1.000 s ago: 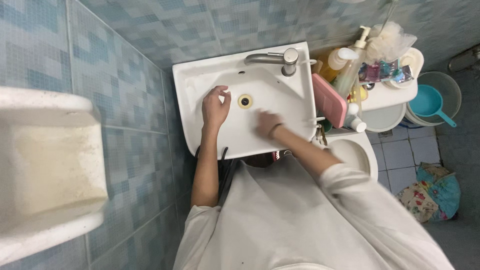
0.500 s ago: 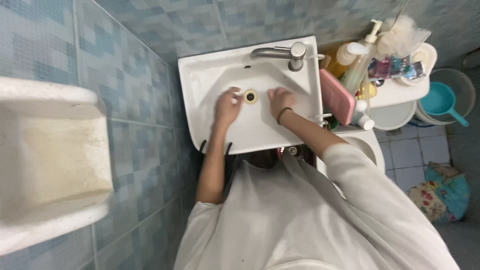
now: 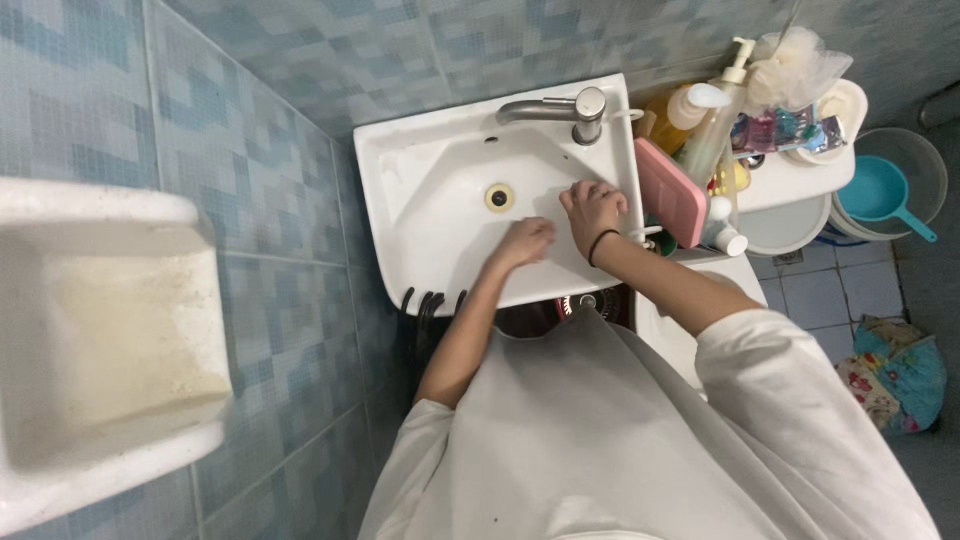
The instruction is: The person scrubs a white bathroom sink with a sponge and water, repeatedly rinsing the sponge and wiping the basin and faucet area. They also handle a small white bottle and a blue box, placing them back on the shelf.
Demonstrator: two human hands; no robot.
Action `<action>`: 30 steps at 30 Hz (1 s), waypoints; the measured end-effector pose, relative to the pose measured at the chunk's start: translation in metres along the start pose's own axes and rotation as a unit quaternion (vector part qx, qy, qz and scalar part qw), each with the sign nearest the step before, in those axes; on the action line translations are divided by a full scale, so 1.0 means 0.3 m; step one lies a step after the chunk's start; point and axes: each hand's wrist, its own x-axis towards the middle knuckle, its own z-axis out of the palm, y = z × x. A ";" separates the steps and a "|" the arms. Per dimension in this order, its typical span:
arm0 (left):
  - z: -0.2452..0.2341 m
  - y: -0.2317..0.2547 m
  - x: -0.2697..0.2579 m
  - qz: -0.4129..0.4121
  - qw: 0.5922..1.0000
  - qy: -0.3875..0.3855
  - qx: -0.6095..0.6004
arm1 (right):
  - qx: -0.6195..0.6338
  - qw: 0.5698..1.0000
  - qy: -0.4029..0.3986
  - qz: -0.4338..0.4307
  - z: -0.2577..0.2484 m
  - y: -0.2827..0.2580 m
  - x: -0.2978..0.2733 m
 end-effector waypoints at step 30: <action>0.155 0.508 -0.108 0.203 0.895 0.321 0.236 | 0.652 0.681 0.288 0.167 -0.056 0.543 -0.510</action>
